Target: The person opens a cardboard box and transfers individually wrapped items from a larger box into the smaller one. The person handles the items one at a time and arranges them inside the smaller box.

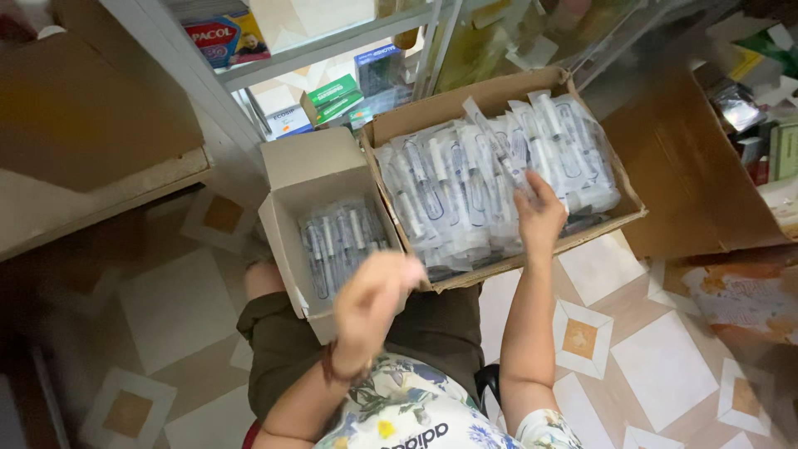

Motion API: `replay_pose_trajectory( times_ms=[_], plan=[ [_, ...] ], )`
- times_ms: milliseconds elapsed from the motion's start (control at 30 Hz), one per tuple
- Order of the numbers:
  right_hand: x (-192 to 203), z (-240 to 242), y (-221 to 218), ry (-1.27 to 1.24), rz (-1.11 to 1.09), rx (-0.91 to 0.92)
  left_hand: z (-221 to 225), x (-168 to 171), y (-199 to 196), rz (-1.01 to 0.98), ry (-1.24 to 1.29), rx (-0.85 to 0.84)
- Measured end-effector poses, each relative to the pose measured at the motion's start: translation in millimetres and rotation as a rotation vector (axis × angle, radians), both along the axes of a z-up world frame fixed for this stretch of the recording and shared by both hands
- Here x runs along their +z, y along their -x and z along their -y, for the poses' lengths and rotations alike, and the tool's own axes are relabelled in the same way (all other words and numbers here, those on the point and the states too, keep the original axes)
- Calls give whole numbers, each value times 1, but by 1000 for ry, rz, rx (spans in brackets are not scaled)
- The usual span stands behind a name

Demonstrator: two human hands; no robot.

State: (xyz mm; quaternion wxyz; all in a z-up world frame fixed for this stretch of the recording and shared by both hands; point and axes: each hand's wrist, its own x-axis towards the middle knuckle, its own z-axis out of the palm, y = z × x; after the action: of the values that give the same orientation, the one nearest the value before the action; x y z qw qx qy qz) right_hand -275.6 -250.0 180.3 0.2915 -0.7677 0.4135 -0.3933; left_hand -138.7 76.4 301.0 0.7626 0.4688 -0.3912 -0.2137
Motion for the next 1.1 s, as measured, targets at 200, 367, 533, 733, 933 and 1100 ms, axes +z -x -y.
replay_pose_trajectory(
  times_ms=[200,367,533,733,933,1100],
  plan=[
    [-8,-6,-5,-427,420,116,58,-67,-25,-264,-310,-94],
    [-15,-28,-19,-819,703,292,62,-104,-33,-628,-269,-258],
    [-21,-84,-56,-1109,640,507,55,-112,-48,-459,-265,-195],
    [-16,-131,-80,-967,293,711,40,-113,-83,-341,-292,40],
    [-10,-112,-80,-730,262,607,14,-114,-142,66,-366,59],
    [-17,-98,-80,-731,321,573,34,-148,-151,848,-769,19]
  ],
)
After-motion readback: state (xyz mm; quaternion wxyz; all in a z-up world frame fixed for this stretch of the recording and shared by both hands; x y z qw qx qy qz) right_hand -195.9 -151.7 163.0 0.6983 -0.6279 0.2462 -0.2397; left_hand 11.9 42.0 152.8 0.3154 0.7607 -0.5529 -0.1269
